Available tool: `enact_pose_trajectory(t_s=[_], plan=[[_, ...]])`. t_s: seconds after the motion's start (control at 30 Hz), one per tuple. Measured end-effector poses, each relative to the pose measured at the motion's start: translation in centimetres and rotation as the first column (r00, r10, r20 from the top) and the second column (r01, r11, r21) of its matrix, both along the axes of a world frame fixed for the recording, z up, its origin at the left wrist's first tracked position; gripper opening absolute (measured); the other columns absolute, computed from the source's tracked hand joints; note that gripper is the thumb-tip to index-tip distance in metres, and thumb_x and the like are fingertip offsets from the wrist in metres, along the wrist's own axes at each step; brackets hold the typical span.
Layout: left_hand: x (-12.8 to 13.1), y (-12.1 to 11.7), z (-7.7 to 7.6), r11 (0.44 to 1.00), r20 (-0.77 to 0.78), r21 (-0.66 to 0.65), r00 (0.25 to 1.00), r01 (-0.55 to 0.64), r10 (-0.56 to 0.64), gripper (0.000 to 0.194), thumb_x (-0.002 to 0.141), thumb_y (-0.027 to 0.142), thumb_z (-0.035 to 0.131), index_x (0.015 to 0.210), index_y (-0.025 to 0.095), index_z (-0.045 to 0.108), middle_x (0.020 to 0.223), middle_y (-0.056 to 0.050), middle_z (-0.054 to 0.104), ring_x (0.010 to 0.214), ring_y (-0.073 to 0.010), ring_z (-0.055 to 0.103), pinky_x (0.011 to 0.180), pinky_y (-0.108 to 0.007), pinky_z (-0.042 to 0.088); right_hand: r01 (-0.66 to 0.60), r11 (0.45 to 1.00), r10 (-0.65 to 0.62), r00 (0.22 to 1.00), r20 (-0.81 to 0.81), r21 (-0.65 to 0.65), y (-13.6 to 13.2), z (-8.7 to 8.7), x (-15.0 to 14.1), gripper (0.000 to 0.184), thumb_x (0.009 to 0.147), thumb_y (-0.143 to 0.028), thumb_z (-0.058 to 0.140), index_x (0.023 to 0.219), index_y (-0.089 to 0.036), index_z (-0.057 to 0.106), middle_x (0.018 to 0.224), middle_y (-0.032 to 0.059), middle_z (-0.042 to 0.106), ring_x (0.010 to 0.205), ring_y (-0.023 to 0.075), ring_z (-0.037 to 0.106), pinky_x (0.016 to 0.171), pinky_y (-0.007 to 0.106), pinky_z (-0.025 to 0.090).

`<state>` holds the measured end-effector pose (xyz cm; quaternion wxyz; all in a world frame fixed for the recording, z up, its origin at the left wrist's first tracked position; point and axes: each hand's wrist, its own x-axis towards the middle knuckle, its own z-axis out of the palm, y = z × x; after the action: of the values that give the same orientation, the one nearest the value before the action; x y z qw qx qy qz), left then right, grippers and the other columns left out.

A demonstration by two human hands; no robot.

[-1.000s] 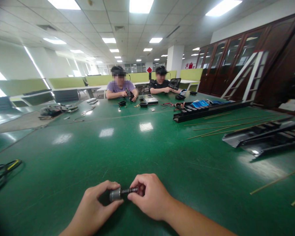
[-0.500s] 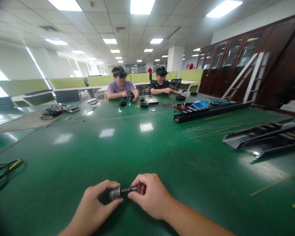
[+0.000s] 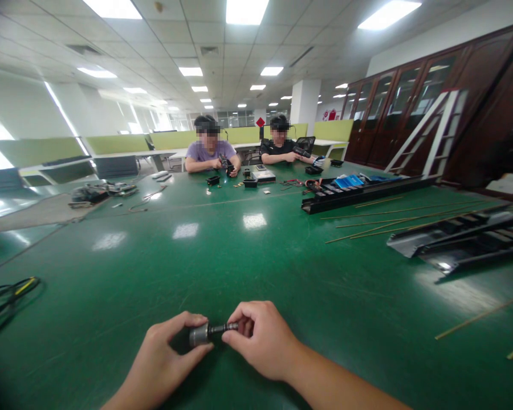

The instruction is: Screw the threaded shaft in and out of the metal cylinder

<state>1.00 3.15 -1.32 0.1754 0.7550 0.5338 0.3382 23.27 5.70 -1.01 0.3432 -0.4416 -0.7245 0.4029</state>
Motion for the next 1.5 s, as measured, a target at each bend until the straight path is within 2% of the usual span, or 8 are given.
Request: enact_pose_trajectory(t_s=[0.47,1.5], plan=[[-0.06,0.14,-0.14,0.999,-0.017,0.023,1.0,-0.024,0.024,0.025,0.071,0.023,0.079,0.095,0.026,0.071,0.093,0.002,0.075,0.087,-0.0196,0.072,0.082,-0.028,0.057,0.003,1.0,-0.003,1.0,0.004,0.005,0.11,-0.01,0.09,0.006,0.076,-0.022,0.07,0.078,-0.015,0.07,0.06,-0.0021,0.059,0.056,0.0115,0.052,0.055,0.022,0.04],[-0.31,0.08,0.08,1.0,-0.019,-0.024,1.0,-0.016,0.015,0.023,0.076,0.027,0.075,0.098,0.025,0.07,0.094,-0.001,0.075,0.088,-0.021,0.072,0.083,-0.031,0.057,0.018,0.999,-0.018,1.0,0.0,0.027,0.19,-0.07,0.38,0.006,0.077,-0.021,0.068,0.077,-0.016,0.067,0.061,-0.0019,0.058,0.057,0.012,0.052,0.056,0.023,0.041]])
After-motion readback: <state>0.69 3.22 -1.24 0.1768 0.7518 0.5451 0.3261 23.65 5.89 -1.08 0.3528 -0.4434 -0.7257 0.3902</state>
